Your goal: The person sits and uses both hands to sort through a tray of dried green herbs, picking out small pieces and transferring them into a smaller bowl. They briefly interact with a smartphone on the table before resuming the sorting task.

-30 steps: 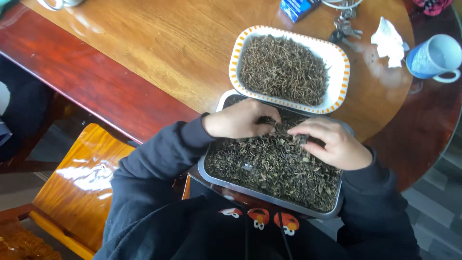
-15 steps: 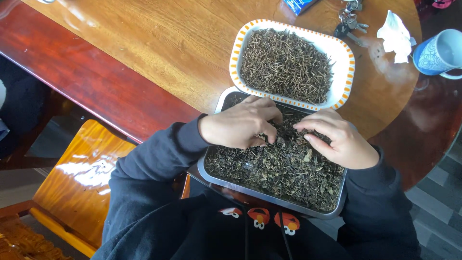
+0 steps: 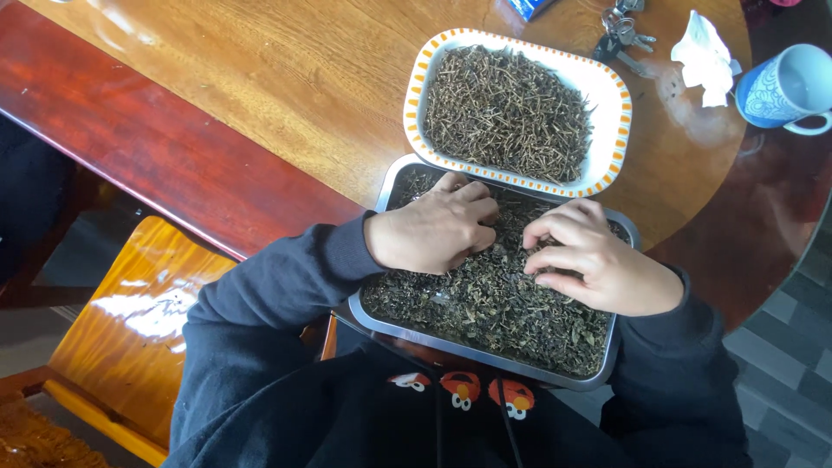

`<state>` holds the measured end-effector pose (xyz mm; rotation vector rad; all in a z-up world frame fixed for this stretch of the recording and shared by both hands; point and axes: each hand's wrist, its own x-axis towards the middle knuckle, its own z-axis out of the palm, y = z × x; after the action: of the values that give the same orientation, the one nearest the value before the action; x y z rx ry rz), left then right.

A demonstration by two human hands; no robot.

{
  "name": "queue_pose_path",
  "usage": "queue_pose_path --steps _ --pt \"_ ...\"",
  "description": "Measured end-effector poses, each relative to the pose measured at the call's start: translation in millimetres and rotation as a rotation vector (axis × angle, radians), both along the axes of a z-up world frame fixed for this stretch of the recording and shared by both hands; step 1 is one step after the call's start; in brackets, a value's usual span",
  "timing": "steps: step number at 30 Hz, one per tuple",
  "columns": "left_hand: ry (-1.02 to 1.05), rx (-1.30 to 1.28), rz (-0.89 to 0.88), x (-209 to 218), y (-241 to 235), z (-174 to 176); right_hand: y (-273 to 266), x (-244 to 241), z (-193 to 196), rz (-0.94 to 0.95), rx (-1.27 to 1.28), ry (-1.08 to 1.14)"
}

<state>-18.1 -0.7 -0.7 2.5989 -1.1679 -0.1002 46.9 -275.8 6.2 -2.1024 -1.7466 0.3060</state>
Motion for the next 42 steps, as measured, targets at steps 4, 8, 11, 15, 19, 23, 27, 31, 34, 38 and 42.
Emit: queue_pose_path --steps 4,8,11,15,19,23,27,31,34,38,42 --pt "0.052 -0.09 -0.008 -2 1 10 -3 -2 0 -0.008 -0.05 -0.033" --pt "0.056 -0.17 -0.013 -2 2 13 -2 -4 -1 -0.017 -0.09 -0.074" --pt "0.078 -0.21 -0.027 -1 3 13 -1 -6 0 -0.029 -0.103 -0.069" --pt "0.132 -0.254 -0.035 -1 4 17 1 -3 -1 -0.052 -0.102 -0.068" --pt "0.204 -0.354 -0.029 0 4 18 4 -3 3 -0.044 0.024 -0.016" --pt "0.265 -0.406 0.013 2 3 14 5 -3 1 -0.085 0.143 0.106" --pt "0.294 -0.428 0.043 2 2 14 8 0 -6 -0.135 0.255 0.226" --pt "0.279 -0.519 0.058 2 1 27 12 -2 -5 -0.186 0.281 0.257" --pt "0.238 -0.558 0.095 3 1 31 14 -4 -5 -0.211 0.279 0.22" --pt "0.22 -0.541 0.154 3 -1 32 17 -6 -4 -0.239 0.265 0.224" --pt "-0.064 -0.703 0.251 24 5 9 15 -3 -9 -0.261 0.295 0.234"
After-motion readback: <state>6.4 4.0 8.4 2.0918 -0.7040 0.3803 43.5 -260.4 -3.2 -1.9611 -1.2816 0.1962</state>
